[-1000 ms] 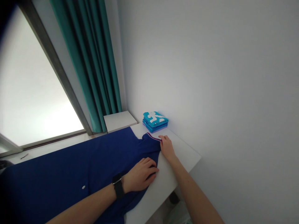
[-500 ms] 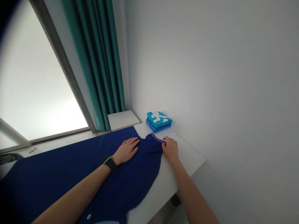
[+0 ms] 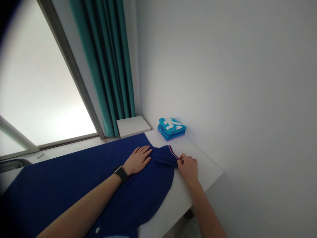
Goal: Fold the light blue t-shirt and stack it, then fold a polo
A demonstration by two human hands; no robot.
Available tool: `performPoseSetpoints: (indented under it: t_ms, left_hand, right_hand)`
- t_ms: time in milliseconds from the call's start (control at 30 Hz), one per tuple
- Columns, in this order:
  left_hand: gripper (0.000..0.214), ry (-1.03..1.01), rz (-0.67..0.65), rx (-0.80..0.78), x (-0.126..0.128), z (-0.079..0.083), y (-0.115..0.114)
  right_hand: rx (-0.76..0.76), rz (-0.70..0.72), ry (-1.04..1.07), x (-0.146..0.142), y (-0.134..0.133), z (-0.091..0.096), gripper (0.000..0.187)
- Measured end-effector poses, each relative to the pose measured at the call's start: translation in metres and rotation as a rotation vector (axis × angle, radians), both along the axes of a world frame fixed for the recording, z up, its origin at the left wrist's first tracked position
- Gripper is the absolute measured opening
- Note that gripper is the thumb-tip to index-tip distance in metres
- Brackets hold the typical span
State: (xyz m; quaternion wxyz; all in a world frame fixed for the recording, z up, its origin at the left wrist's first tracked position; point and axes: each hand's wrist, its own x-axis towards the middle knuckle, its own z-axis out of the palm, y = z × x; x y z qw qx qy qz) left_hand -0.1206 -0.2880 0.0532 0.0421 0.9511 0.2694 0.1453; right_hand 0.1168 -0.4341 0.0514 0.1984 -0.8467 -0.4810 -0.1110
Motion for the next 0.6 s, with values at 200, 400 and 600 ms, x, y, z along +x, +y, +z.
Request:
performPoseSetpoints:
  t_ms: [200,400,600]
  left_hand:
    - [0.052,-0.001,0.01,-0.015,0.001,-0.002,0.001]
    - [0.052,0.018,-0.001,-0.009,0.001,-0.001,0.0]
    - [0.051,0.027,0.001,-0.008,0.0,0.001,-0.001]
  right_hand:
    - [0.026,-0.069,-0.003,-0.004,-0.003,0.006,0.013]
    - [0.096,-0.051,-0.003,-0.009,-0.011,0.007,0.013]
    - [0.128,-0.012,0.058,-0.011,-0.016,0.007,0.014]
